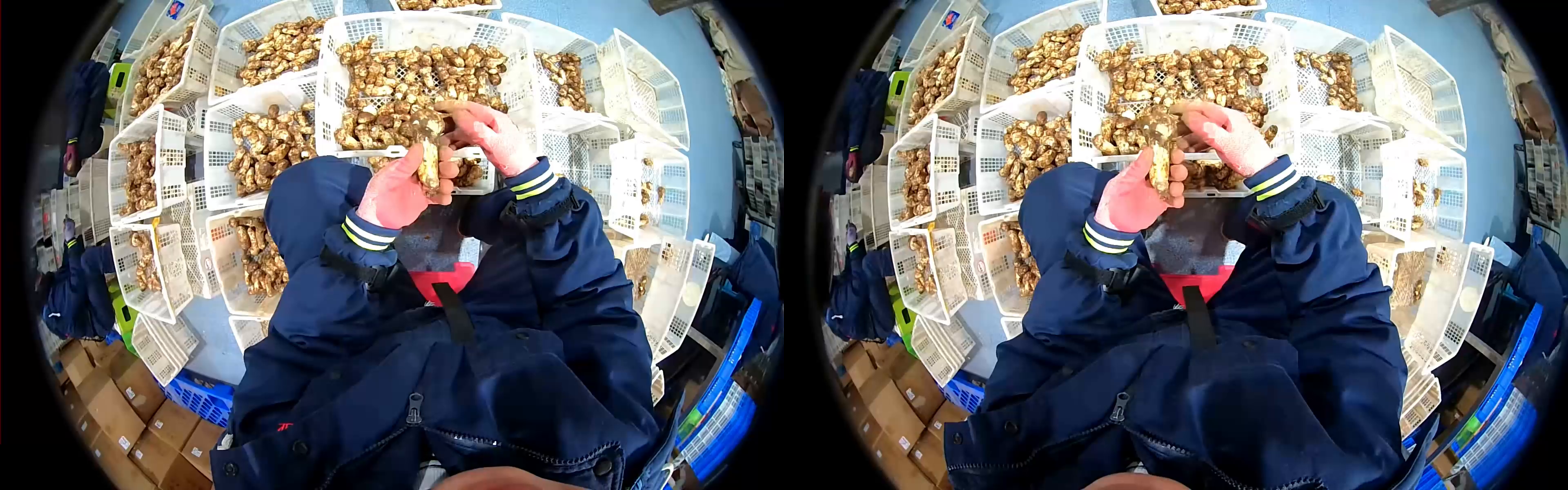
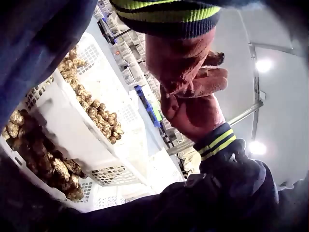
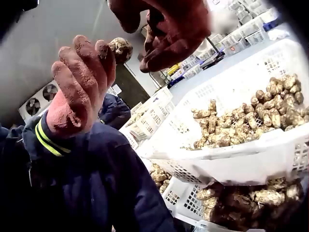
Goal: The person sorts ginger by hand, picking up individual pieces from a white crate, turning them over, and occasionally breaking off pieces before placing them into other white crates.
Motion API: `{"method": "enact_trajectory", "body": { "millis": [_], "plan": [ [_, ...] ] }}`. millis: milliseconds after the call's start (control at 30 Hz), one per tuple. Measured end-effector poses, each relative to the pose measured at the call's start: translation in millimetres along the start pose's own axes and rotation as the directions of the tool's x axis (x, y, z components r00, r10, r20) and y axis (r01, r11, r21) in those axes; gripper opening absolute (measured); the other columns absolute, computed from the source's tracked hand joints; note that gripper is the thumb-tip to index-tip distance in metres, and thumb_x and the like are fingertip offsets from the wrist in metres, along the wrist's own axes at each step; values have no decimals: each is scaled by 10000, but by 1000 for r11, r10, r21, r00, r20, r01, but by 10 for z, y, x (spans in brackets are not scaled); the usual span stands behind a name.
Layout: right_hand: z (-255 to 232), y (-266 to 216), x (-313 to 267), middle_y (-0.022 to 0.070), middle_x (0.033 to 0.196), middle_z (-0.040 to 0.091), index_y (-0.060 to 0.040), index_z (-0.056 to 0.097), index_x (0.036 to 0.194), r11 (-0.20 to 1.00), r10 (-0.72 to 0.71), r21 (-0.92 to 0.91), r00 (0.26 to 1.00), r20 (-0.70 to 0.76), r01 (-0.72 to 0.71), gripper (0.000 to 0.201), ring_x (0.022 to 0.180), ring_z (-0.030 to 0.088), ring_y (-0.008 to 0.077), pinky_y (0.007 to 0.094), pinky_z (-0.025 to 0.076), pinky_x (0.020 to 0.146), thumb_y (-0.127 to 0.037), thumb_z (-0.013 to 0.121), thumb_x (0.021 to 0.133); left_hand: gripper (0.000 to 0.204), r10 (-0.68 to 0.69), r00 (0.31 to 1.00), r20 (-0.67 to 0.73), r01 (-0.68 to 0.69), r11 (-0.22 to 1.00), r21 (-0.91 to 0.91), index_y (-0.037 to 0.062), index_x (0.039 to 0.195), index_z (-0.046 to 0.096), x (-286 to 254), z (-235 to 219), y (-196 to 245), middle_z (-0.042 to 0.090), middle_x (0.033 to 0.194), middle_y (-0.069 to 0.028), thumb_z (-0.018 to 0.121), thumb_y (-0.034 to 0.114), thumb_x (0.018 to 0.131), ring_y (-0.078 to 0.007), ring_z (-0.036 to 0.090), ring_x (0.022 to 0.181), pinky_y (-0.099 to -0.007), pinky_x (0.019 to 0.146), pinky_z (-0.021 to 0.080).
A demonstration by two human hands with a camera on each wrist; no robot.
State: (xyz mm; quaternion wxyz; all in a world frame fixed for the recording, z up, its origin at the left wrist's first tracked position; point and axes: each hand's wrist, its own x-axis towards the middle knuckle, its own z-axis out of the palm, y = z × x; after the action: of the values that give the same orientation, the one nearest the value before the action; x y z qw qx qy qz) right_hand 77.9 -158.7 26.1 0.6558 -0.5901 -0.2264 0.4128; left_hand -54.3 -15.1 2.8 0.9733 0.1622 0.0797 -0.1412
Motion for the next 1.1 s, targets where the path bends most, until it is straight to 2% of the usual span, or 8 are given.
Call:
{"method": "enact_trajectory", "body": {
  "millis": [300,400,433,467,533,633,933,1100],
  "plan": [
    [-446,-16,103,119,1071,581,-18,451,1212,981,25,-181,976,-216,-65,431,884,589,182,274,471,761,-290,464,878,319,198,967,-160,-186,979,88,34,1028,547,-79,-167,43,611,909,-88,489,311,882,-212,599,823,-334,701,488],
    [-815,35,218,122,972,606,-5,466,1187,991,52,-102,949,-310,-87,336,829,611,192,266,494,695,-156,429,889,345,403,900,-166,-435,856,-280,61,1095,502,-213,91,393,580,975,-80,532,303,852,-234,543,976,-417,801,453],
    [-1002,126,315,79,977,605,-15,474,1176,987,74,-113,953,-294,-112,382,828,600,163,265,482,711,-246,495,871,357,342,938,50,-164,566,-808,58,1119,479,-234,49,619,556,1056,-90,549,274,843,-242,534,998,-419,853,428],
    [-1113,137,430,63,954,610,-19,487,1164,959,125,-206,944,-306,-194,366,789,595,146,260,483,681,-240,493,873,457,612,785,-96,-601,715,-357,48,1188,428,-311,-64,790,477,1215,-126,565,294,829,-265,483,1098,-416,914,385],
    [-1194,116,647,38,923,617,-32,508,1150,785,176,-519,925,-336,-338,350,722,579,115,248,480,627,-240,495,869,635,615,789,-9,-570,725,-386,24,1274,339,-515,92,1007,350,1336,-167,560,397,809,-279,367,1221,-418,990,296],
    [-1326,192,1011,88,891,623,-92,596,1058,60,195,-924,912,-361,-379,349,713,590,162,277,479,661,-319,525,803,681,591,806,37,-500,713,-491,26,1318,284,-539,10,984,315,1361,-168,500,451,832,-283,342,1241,-424,1005,265],
    [-1467,1211,1234,164,1067,572,-40,538,1108,-458,661,-803,750,-22,381,386,1027,526,263,337,398,898,-149,488,741,511,470,882,-13,-450,835,-318,-32,1257,350,-233,-80,638,479,1200,-199,301,358,931,-296,500,1058,-395,901,405],
    [-1555,1400,1281,169,1006,584,27,547,1015,-421,630,-779,768,117,464,349,975,533,286,356,418,843,-166,482,732,453,439,893,-103,-451,870,-200,-9,1202,406,-258,-3,658,500,1130,-131,355,340,919,-207,444,929,-335,828,363]
  ]
}}
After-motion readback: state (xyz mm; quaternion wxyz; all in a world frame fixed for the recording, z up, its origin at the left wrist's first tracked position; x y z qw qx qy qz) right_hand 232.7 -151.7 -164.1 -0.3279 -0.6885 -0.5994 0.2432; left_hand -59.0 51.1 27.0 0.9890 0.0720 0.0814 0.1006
